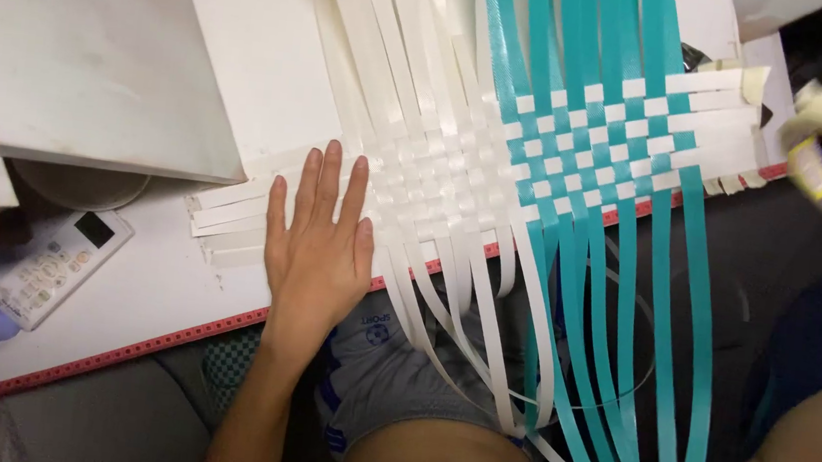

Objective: The person is weaving teal and white plastic strips together to form a bag, occasionally using masking tape to secure the strips in place.

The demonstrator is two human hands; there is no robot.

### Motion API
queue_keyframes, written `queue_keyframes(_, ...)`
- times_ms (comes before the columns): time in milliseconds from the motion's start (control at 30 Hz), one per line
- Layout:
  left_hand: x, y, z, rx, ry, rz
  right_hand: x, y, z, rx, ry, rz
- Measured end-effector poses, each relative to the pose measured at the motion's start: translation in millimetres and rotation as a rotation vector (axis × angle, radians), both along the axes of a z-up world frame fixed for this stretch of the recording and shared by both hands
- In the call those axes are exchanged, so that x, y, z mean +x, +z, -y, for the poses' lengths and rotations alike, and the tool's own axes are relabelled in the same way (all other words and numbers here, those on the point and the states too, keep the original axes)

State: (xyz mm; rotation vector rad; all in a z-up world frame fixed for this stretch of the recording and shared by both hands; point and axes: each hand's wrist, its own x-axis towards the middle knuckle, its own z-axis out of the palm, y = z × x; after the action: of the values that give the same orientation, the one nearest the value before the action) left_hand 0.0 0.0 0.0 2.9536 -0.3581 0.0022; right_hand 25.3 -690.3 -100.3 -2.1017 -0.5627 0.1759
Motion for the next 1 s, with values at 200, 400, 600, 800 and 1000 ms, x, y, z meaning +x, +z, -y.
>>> queue_keyframes(200,-4.7,-2.1,-0.4,-0.010,0.011,-0.051,-52.7,157.5,-275.7,0.217,-0.177,0.059)
queue_keyframes(400,-6.2,0.1,-0.1,-0.007,-0.001,0.002,-36.5,210.0,-370.0,0.762,0.037,-0.282)
queue_keyframes(600,-10.8,1.7,-6.8,0.053,0.036,0.003,-2.2,179.2,-453.4,0.963,0.209,-0.637)
queue_keyframes(800,-7.9,2.6,-10.9,-0.153,0.031,-0.059,21.9,155.3,-535.3,0.893,0.111,-0.691)
queue_keyframes(1000,-11.0,-4.6,-13.0,-0.119,0.035,0.080,52.4,154.4,-561.2,0.622,0.040,-0.572)
